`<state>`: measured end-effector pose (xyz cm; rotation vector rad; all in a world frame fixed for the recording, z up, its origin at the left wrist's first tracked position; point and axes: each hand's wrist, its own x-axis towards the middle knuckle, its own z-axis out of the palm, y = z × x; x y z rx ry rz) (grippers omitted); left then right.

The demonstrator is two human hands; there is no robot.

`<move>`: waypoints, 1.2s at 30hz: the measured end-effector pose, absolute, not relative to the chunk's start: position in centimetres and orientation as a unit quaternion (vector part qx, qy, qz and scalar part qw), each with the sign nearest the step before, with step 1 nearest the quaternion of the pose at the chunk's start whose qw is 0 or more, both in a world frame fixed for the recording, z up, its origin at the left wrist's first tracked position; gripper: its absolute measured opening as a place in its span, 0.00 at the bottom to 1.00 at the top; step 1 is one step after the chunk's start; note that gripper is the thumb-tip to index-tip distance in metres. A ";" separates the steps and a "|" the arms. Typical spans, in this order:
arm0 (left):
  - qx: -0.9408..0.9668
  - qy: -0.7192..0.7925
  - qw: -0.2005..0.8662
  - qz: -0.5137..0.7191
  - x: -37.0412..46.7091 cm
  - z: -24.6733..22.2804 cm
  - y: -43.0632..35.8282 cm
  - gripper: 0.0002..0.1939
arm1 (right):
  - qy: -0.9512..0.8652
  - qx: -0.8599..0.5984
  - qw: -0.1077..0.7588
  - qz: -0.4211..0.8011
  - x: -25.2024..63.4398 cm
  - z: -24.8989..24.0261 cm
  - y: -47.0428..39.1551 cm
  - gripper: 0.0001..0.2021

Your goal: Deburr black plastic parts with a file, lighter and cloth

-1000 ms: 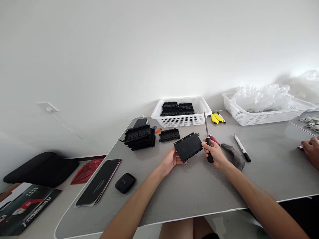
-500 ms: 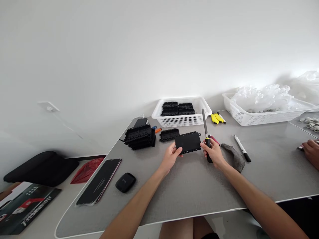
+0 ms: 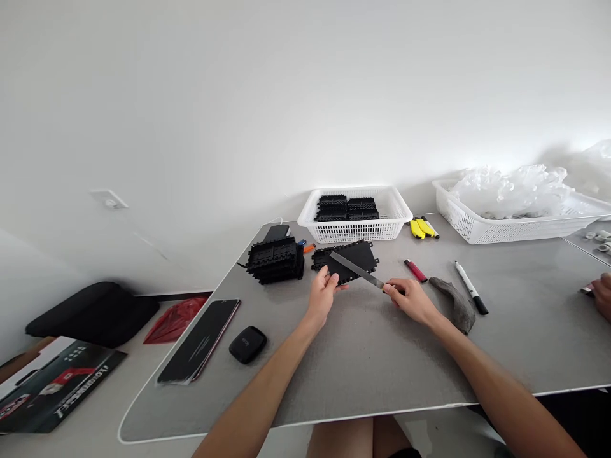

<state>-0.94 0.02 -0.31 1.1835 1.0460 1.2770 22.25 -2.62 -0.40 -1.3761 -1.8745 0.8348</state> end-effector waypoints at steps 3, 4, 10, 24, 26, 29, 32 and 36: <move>0.496 0.436 0.520 0.541 -0.9 -0.2 0.0 0.24 | -0.725 -0.529 0.318 0.305 22.2 -0.5 -2.6 0.21; 0.495 0.436 0.518 0.545 -0.9 -0.1 0.0 0.24 | -0.727 -0.529 0.316 0.302 22.2 -0.5 -2.5 0.20; 0.487 0.437 0.512 0.557 -0.7 0.2 -0.2 0.21 | -0.737 -0.524 0.309 0.294 22.5 -0.6 -2.4 0.20; 0.476 0.434 0.508 0.572 -0.6 -0.6 -0.2 0.21 | -0.742 -0.530 0.299 0.281 22.8 -0.2 -2.5 0.20; 0.467 0.439 0.502 0.581 -0.7 -0.6 -0.1 0.20 | -0.743 -0.535 0.289 0.279 22.9 -0.2 -2.5 0.20; 0.464 0.438 0.496 0.588 -0.9 -0.6 0.0 0.19 | -0.745 -0.536 0.284 0.279 22.9 -0.3 -2.4 0.20; 0.467 0.433 0.493 0.593 -1.0 -0.7 0.2 0.18 | -0.745 -0.531 0.287 0.283 22.9 -0.3 -2.4 0.21; 0.457 0.434 0.485 0.607 -1.1 -0.8 0.3 0.18 | -0.742 -0.536 0.286 0.282 23.0 -0.3 -2.4 0.20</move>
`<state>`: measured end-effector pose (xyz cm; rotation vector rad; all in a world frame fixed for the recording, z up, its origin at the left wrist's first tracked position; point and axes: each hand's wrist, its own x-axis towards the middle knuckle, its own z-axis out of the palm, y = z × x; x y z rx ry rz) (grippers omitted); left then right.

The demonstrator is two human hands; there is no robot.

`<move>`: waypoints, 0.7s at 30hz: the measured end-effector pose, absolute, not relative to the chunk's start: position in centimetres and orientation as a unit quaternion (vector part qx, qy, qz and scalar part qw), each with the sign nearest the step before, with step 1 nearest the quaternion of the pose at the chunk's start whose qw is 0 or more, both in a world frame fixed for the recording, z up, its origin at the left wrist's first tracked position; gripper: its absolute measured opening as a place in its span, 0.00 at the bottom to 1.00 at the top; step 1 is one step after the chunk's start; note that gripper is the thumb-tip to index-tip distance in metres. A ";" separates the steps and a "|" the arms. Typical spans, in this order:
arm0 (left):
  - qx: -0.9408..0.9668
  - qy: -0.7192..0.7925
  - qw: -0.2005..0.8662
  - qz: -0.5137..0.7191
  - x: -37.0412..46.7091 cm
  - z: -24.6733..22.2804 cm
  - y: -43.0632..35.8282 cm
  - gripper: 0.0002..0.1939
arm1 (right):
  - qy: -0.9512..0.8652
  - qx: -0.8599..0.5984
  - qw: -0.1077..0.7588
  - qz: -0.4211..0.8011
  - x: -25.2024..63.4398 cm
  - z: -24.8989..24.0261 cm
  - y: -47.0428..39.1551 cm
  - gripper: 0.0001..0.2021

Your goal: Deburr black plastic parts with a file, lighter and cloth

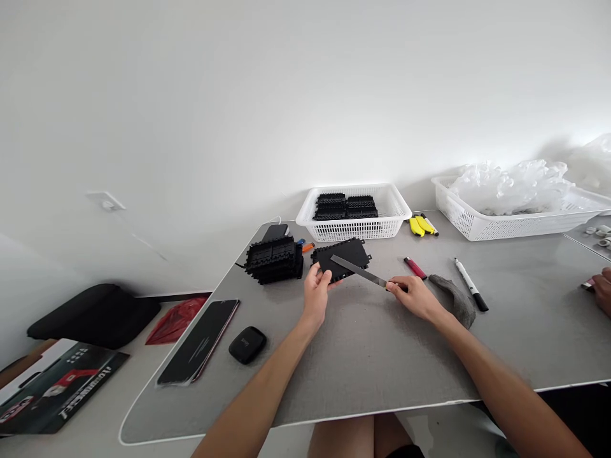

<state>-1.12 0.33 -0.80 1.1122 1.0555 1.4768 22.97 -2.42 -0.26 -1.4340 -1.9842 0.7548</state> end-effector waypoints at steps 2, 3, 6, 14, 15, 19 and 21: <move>0.455 0.432 0.488 0.607 -1.2 -0.8 0.4 0.18 | -0.743 -0.538 0.285 0.277 23.0 -0.3 -2.4 0.20; 0.455 0.431 0.490 0.606 -1.2 -0.8 0.4 0.18 | -0.744 -0.538 0.284 0.276 23.0 -0.3 -2.4 0.20; 0.451 0.428 0.485 0.614 -1.3 -0.8 0.5 0.18 | -0.746 -0.536 0.287 0.271 23.1 -0.3 -2.4 0.20; 0.452 0.446 0.444 0.632 -1.6 -1.1 0.7 0.18 | -0.717 -0.545 0.329 0.284 23.5 -0.2 -2.2 0.22; 0.456 0.451 0.439 0.629 -1.6 -1.1 0.7 0.18 | -0.711 -0.549 0.337 0.282 23.5 -0.2 -2.2 0.22; 0.469 0.479 0.405 0.621 -1.8 -1.2 0.5 0.18 | -0.702 -0.544 0.356 0.291 23.4 -0.2 -2.3 0.22; 0.476 0.497 0.374 0.621 -1.9 -1.2 0.5 0.16 | -0.709 -0.534 0.347 0.302 23.3 -0.1 -2.4 0.22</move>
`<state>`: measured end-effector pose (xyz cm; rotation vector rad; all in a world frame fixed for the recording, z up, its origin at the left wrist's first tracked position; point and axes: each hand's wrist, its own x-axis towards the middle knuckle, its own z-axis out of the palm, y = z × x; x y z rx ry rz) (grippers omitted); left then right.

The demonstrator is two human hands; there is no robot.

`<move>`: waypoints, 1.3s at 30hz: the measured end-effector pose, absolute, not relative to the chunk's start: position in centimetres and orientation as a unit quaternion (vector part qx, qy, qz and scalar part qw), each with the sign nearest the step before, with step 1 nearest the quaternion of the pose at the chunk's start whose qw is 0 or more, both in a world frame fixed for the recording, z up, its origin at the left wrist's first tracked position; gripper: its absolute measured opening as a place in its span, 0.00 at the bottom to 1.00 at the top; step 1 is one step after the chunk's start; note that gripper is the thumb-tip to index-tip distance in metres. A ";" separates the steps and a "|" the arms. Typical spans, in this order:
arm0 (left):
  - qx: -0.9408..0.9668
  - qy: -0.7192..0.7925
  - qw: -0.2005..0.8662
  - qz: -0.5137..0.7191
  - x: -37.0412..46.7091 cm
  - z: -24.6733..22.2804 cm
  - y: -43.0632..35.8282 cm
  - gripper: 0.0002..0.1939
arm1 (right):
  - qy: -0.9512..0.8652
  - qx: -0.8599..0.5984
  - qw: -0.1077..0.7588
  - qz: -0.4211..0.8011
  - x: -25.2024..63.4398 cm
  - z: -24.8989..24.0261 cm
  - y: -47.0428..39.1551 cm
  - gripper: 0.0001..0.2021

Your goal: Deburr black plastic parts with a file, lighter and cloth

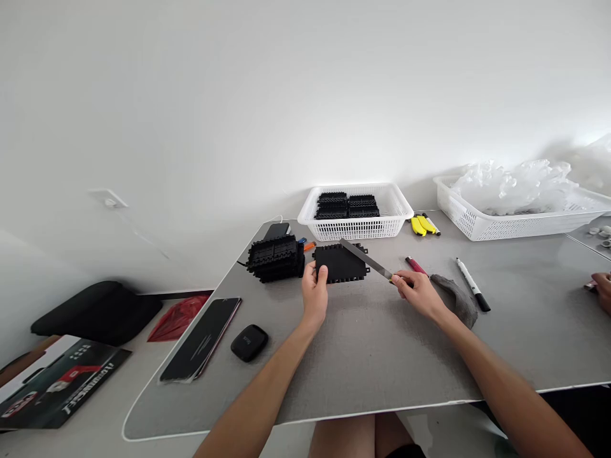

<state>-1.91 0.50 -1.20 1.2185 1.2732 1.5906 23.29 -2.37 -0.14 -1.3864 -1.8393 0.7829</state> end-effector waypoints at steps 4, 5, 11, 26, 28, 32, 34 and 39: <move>0.467 0.506 0.356 0.632 -1.9 -1.0 0.5 0.15 | -0.731 -0.528 0.318 0.292 23.0 0.0 -2.5 0.20; 0.459 0.497 0.372 0.635 -1.8 -0.9 0.4 0.15 | -0.735 -0.528 0.314 0.289 23.0 0.0 -2.5 0.20; 0.435 0.461 0.430 0.643 -1.4 -0.3 0.1 0.15 | -0.749 -0.528 0.301 0.264 23.2 -0.2 -2.3 0.19; 0.420 0.470 0.422 0.651 -2.0 -0.4 0.4 0.15 | -0.759 -0.532 0.284 0.245 23.8 0.0 -2.2 0.21; 0.414 0.475 0.423 0.651 -2.2 -0.4 0.4 0.15 | -0.760 -0.535 0.279 0.242 23.9 0.0 -2.2 0.21; 0.413 0.473 0.426 0.651 -2.4 -0.3 0.6 0.14 | -0.761 -0.534 0.278 0.243 24.0 0.1 -2.3 0.22; 0.415 0.470 0.423 0.654 -2.5 -0.3 0.7 0.14 | -0.761 -0.532 0.278 0.246 24.1 0.2 -2.3 0.21; 0.410 0.477 0.386 0.675 -2.8 -0.4 1.1 0.15 | -0.753 -0.528 0.296 0.258 24.4 0.5 -2.2 0.22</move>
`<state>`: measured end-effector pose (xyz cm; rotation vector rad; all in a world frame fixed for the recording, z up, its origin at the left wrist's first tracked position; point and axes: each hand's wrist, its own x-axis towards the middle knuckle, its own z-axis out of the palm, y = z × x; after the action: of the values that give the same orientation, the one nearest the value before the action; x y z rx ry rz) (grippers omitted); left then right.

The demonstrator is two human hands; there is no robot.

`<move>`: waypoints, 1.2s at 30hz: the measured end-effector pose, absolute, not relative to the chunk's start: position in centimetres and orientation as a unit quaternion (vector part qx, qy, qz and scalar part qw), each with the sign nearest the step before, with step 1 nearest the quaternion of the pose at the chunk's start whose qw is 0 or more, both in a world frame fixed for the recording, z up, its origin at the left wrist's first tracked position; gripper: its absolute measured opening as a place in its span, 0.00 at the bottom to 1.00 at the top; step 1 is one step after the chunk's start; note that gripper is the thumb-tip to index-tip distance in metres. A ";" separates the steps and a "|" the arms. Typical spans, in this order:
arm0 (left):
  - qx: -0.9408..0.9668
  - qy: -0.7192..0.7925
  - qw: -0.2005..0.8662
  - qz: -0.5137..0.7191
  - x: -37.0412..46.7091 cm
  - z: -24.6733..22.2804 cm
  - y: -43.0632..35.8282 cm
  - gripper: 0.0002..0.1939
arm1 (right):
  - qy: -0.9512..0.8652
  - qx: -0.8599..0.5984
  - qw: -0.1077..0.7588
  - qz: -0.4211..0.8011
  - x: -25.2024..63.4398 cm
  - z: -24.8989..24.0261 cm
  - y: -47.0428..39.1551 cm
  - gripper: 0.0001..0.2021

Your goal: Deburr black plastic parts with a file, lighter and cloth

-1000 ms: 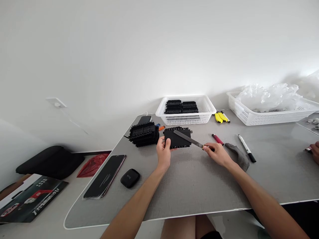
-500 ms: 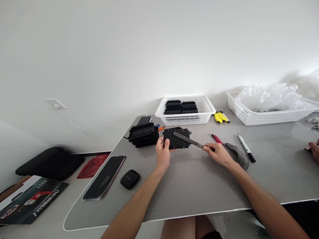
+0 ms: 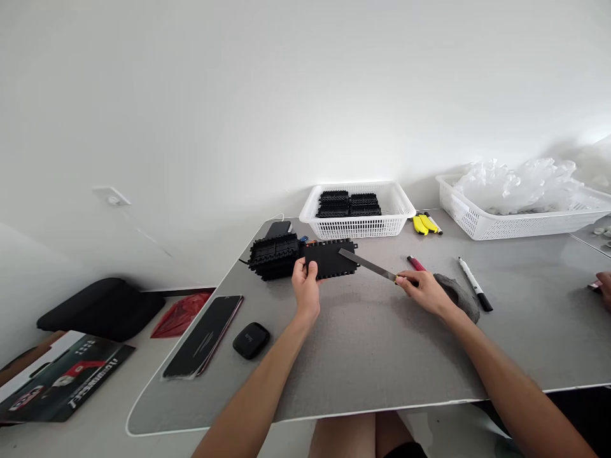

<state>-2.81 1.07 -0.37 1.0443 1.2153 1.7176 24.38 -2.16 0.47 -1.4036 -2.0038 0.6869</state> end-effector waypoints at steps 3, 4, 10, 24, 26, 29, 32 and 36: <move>0.433 0.480 0.362 0.671 -3.0 -0.6 1.2 0.15 | -0.741 -0.510 0.318 0.301 24.4 0.6 -2.2 0.23; 0.444 0.481 0.352 0.669 -3.0 -0.7 1.3 0.16 | -0.738 -0.502 0.319 0.318 24.3 0.6 -2.2 0.23; 0.516 0.462 0.295 0.658 -3.0 -1.1 1.4 0.18 | -0.748 -0.459 0.293 0.379 23.9 0.5 -2.5 0.24; 0.458 0.418 0.431 0.656 -2.7 -1.3 1.7 0.14 | -0.724 -0.457 0.268 0.442 23.8 0.0 -2.4 0.23; 0.449 0.397 0.455 0.658 -2.4 -1.1 1.6 0.14 | -0.722 -0.455 0.268 0.447 23.7 -0.3 -2.3 0.23; 0.440 0.380 0.463 0.669 -2.2 -0.9 1.4 0.13 | -0.724 -0.450 0.271 0.447 23.6 -0.5 -2.2 0.23; 0.432 0.365 0.470 0.678 -2.3 -0.8 1.5 0.13 | -0.728 -0.447 0.271 0.443 23.6 -0.5 -2.2 0.23; 0.424 0.366 0.460 0.689 -2.8 -0.9 1.8 0.14 | -0.735 -0.450 0.263 0.433 24.0 -0.3 -2.2 0.23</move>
<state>-2.79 1.80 -0.87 1.0444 0.9006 1.6950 23.95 -2.24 -0.25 -1.2167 -1.9879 1.1714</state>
